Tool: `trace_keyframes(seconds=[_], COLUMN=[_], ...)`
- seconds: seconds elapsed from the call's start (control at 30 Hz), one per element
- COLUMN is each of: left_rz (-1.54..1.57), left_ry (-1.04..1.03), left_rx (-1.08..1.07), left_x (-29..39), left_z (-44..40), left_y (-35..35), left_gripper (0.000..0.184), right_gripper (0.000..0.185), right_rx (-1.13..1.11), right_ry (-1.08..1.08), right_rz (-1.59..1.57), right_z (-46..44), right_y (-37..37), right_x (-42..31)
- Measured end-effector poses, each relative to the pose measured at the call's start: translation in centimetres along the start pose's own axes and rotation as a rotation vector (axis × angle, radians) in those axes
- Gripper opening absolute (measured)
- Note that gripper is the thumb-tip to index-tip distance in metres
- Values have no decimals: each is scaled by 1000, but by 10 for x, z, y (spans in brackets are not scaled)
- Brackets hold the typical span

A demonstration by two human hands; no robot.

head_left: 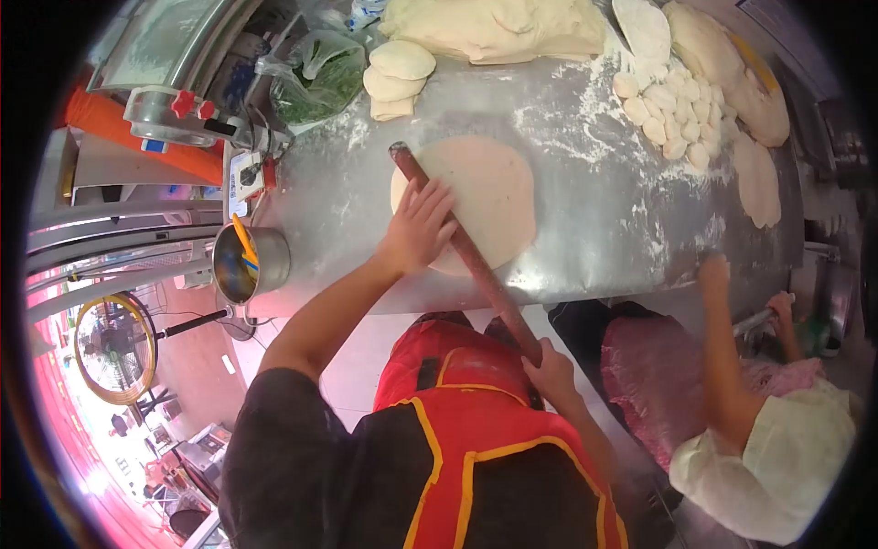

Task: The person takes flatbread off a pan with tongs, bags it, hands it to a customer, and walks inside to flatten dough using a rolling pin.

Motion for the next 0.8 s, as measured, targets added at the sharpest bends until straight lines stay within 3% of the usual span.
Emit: trace_keyframes(seconds=[0.13,0.27,0.33,0.43,0.47,0.57,0.63,0.8], left_rz=[166,96,199,152,163,121,102,49], left_ry=[1,103,262,203,209,-48,-18,-25], left_rx=[68,-24,-176,-92,-93,48,-21,76], left_x=[30,0,-10,-8,-1,30,61,94], left_z=[-62,30,74,86,70,15,-31,-168], left_y=[17,-5,0,11,21,-8,-8,6], left_gripper=[63,63,62,61,60,58,58,58], right_gripper=[34,35,35,35,32,28,27,25], right_rx=[28,-32,-43,19,22,-44,32,356], right_ry=[18,43,88,159,153,89,4,-162], right_rz=[-4,16,36,76,51,-58,66,151], right_z=[0,-7,-13,-17,-18,-23,-21,-16], right_y=[-6,-24,-31,-11,3,38,60,109], right_x=[2,-20,-29,-30,-20,16,37,73])
Point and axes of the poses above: each hand's wrist, its own z-axis away from the middle knuckle, its own y-axis out of the back of the hand, x = y × z, the point moved 7 cm from there along -z, towards the middle knuckle, and after that the axes turned 9 degrees about -x, right-handed, at the moved point
